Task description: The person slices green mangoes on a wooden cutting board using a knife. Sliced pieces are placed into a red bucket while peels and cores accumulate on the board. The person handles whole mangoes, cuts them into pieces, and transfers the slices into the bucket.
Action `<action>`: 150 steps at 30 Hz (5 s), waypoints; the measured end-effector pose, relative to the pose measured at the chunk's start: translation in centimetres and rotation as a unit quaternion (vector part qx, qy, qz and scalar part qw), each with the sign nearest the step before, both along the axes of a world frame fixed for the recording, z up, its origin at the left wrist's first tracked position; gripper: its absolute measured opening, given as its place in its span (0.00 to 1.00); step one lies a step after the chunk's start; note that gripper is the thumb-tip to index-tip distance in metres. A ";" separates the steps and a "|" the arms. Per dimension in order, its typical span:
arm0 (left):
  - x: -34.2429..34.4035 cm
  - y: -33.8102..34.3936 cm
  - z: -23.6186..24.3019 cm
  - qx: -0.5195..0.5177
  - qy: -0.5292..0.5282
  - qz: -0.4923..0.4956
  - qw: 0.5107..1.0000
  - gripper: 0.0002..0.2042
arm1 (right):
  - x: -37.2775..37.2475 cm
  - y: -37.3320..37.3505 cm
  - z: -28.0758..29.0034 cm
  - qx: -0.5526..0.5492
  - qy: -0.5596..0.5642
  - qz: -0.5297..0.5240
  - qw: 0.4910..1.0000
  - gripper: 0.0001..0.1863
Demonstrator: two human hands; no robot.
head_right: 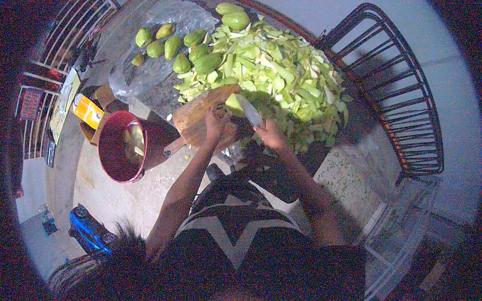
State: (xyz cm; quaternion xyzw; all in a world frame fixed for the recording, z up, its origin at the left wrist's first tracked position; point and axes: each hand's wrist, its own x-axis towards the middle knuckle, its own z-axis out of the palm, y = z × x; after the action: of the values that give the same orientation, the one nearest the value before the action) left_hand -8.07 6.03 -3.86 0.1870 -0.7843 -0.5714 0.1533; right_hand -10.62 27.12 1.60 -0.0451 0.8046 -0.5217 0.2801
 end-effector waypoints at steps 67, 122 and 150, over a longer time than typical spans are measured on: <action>1.6 -7.0 2.0 -0.052 -0.078 -0.099 0.991 0.25 | 5.5 -9.3 0.1 -0.002 -0.013 -0.057 0.998 0.13; 5.3 -6.2 -1.5 -0.106 -0.129 0.007 0.986 0.33 | 8.6 -6.1 2.2 0.090 0.057 -0.054 0.993 0.14; 4.2 -3.2 -0.6 -0.109 -0.163 -0.011 0.981 0.35 | 3.9 0.3 -4.0 0.055 0.196 -0.059 0.977 0.17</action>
State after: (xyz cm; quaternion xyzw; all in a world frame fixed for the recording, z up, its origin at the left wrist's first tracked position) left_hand -3.91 2.87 -4.46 0.2511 -0.8581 -0.4464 0.0369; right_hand -6.76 27.41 -2.35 -0.0834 0.8725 -0.4733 0.0877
